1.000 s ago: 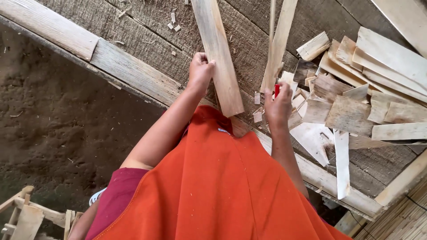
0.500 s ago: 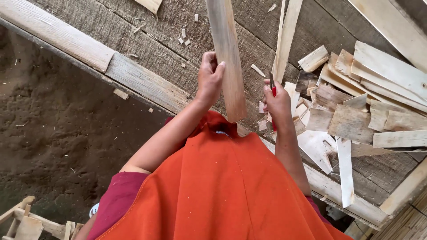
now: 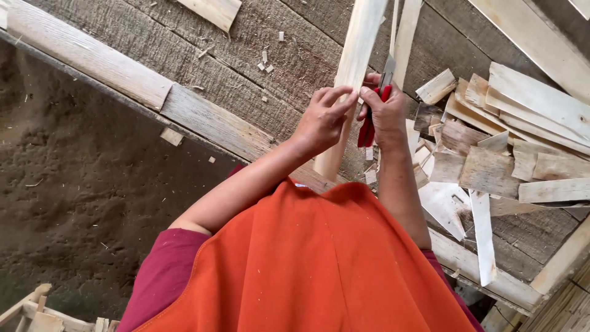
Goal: The person uses a red utility knife to shave thin strips from several wooden planks on a workbench. They repeatedly hold each plank with one hand and scrape along its length with the knife, producing wood shavings that accumulate on the bench.
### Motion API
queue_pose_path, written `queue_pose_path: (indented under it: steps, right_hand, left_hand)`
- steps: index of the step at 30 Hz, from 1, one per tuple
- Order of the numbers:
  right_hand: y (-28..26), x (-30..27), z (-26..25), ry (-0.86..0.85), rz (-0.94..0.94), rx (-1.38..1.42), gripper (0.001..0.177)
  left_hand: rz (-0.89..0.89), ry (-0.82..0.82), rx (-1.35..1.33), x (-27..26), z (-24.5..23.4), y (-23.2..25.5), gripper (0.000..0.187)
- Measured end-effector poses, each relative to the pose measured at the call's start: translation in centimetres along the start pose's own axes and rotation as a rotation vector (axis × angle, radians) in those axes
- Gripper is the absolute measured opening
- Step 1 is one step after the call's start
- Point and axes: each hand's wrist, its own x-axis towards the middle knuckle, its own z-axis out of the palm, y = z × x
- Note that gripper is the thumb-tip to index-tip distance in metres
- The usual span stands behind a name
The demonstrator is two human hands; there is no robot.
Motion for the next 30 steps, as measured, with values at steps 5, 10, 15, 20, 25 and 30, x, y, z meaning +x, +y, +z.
queue_pose_path:
  steps: [5, 10, 15, 20, 25, 30]
  right_hand:
    - [1.2, -0.2, 0.3, 0.001, 0.092, -0.026, 0.033]
    - [2.3, 0.1, 0.0, 0.027, 0.124, -0.002, 0.033]
    - [3.2, -1.1, 0.8, 0.077, 0.167, 0.088, 0.037]
    - [-0.2, -1.5, 2.7, 0.11, 0.316, 0.042, 0.024]
    - [-0.9, -0.5, 2.3, 0.083, 0.228, 0.066, 0.035]
    - [-2.1, 0.8, 1.2, 0.085, 0.172, 0.19, 0.043]
  left_hand:
    - [-0.077, -0.178, -0.025, -0.8, -1.6, -0.3, 0.053]
    - [-0.266, -0.064, -0.202, 0.4, -2.5, -2.0, 0.054]
    - [-0.772, -0.108, -0.716, 2.6, -4.3, -2.5, 0.074]
    - [-0.951, -0.176, -0.927, 6.6, -7.2, 0.7, 0.064]
    - [-0.832, -0.054, -1.028, 7.7, -6.3, 0.0, 0.067]
    - [-0.778, -0.058, -0.79, 7.6, -5.1, -1.2, 0.075]
